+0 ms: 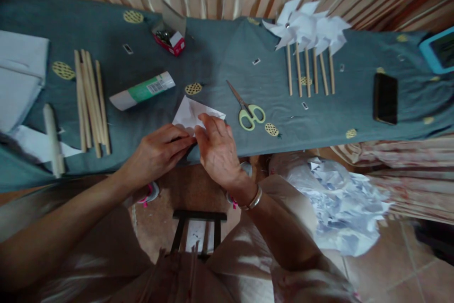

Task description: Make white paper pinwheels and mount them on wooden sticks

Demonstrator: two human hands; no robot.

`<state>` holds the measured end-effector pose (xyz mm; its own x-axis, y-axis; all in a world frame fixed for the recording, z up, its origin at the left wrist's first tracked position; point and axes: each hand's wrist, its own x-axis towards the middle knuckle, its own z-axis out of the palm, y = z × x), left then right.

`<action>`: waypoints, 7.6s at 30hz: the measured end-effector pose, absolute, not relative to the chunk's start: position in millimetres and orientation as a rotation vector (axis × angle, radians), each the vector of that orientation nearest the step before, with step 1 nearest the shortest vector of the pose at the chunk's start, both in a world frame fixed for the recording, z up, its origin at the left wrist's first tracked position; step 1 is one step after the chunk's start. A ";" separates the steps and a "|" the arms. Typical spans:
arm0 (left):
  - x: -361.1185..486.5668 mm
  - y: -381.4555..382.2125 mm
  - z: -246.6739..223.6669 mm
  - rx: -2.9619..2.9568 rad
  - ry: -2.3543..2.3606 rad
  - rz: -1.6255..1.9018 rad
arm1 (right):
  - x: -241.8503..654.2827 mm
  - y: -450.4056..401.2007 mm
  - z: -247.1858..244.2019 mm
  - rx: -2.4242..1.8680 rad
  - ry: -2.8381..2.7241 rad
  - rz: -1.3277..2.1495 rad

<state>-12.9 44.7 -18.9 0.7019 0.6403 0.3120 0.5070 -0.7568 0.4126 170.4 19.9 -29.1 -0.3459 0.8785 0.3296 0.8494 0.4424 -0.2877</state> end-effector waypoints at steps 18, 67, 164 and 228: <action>-19.1 49.3 -21.8 2.677 0.943 0.696 | 197.9 28.7 -25.4 -1.479 -2.027 0.293; -17.3 38.8 -9.4 2.806 0.894 0.607 | 208.5 36.3 -11.7 -1.272 -1.807 0.967; -9.1 34.8 -17.0 2.786 0.889 0.595 | 170.5 19.3 -16.7 -1.460 -2.230 0.452; -11.4 41.5 -9.1 2.873 0.977 0.548 | 210.8 35.4 -10.3 -1.432 -2.057 0.610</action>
<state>-11.4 41.5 -9.1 0.7365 0.5999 0.3125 0.5794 -0.7979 0.1662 210.8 35.4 -10.3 -0.2770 0.9434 0.1826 0.6911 0.3276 -0.6443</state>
